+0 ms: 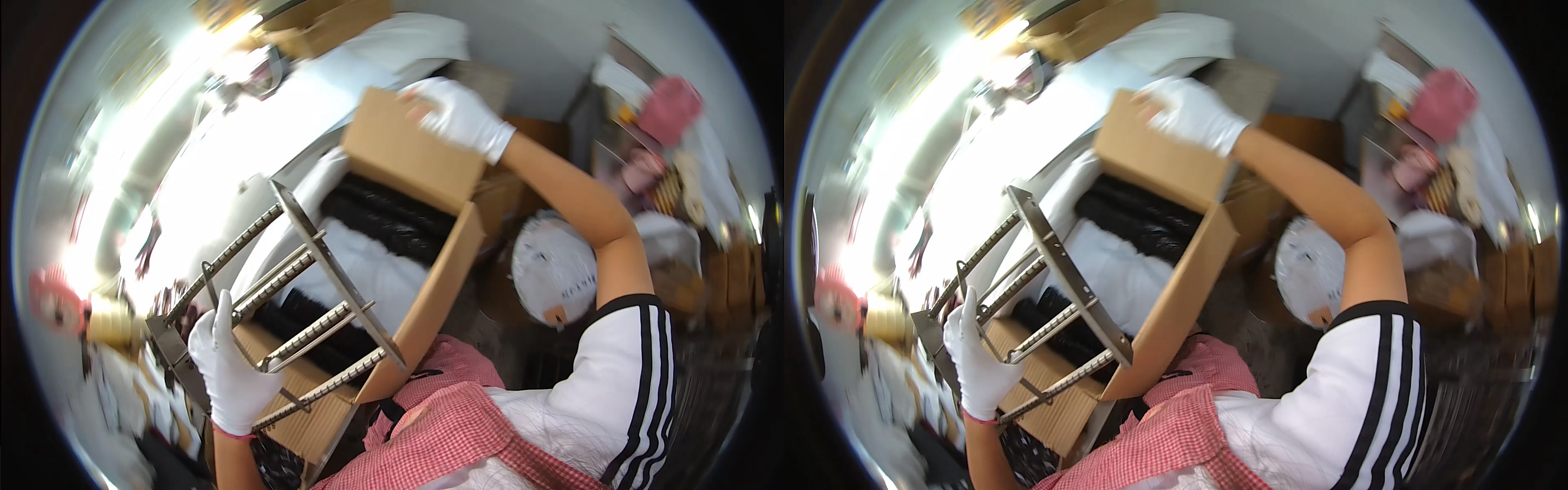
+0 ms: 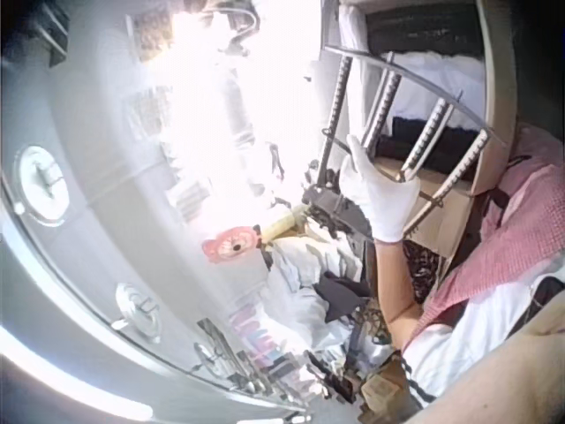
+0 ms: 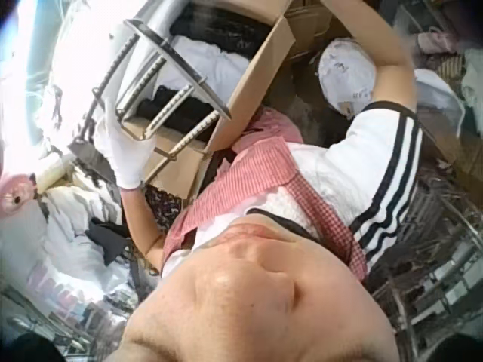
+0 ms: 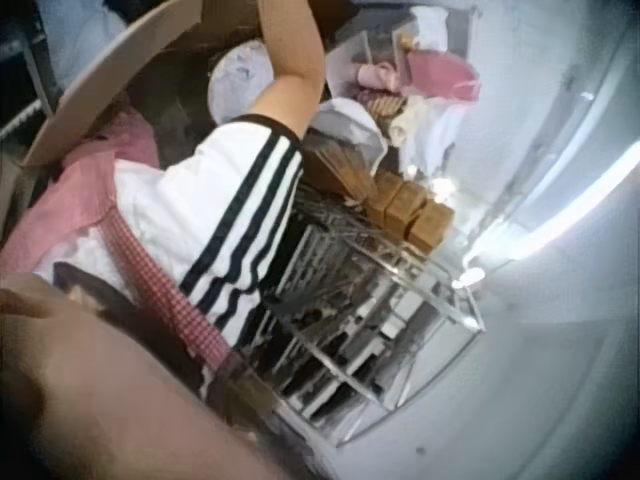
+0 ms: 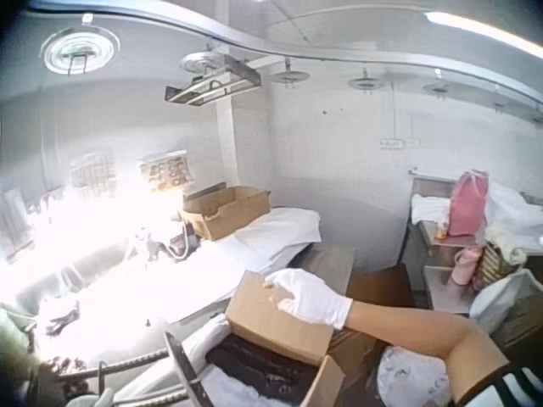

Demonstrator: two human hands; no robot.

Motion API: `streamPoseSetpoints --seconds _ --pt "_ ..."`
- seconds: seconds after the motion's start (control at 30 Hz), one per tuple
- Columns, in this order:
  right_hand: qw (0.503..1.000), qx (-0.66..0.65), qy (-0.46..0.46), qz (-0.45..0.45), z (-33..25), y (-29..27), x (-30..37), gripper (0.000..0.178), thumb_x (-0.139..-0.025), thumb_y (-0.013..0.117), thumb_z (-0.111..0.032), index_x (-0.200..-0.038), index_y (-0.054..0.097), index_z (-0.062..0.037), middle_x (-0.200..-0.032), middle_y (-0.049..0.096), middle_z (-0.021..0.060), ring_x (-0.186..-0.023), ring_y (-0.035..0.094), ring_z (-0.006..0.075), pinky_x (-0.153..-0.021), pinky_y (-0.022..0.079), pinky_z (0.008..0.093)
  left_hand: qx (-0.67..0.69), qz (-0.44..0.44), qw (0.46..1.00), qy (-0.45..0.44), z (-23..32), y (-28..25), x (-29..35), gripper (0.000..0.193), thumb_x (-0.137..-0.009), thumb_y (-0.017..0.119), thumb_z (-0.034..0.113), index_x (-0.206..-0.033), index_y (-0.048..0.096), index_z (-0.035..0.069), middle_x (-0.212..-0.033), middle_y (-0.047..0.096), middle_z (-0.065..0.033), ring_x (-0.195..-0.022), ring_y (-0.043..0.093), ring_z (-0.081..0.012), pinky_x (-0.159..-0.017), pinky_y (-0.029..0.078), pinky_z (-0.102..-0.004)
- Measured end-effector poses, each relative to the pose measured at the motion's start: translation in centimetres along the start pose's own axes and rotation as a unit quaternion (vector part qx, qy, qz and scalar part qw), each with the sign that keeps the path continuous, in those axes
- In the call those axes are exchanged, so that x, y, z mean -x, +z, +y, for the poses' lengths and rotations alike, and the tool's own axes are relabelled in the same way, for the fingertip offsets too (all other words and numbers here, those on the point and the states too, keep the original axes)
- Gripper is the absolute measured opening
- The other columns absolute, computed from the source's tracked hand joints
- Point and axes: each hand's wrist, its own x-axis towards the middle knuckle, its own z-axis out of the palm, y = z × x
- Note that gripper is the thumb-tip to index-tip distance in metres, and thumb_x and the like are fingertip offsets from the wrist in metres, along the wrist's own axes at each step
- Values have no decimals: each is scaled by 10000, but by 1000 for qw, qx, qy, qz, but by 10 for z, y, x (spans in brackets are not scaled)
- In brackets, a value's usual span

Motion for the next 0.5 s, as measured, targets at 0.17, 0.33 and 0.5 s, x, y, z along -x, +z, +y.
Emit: streamPoseSetpoints --seconds 0.17,0.33,0.5 --pt "979 129 -154 -38 -196 -16 95 493 -653 812 -309 -1076 703 -80 -1153 619 170 -1099 577 368 -963 445 445 69 5 979 192 93 43 -43 1140 -539 711 101 -1525 169 -82 -1163 487 -200 -1096 461 -406 -1028 320 -513" --pt "943 266 167 -112 -294 -29 193 571 -582 791 -291 -1130 693 -164 -1108 557 189 -972 586 347 -778 487 444 140 13 850 508 193 42 -16 1098 -589 808 178 -1516 254 -21 -1311 478 -208 -1280 438 -401 -1125 288 -568" --pt "871 286 400 21 -388 -79 309 616 -518 808 -313 -1103 694 -159 -1194 541 230 -1059 561 414 -876 479 491 244 -40 749 614 204 34 9 1034 -635 777 157 -1525 267 28 -1468 416 -188 -1408 342 -430 -1163 219 -594"
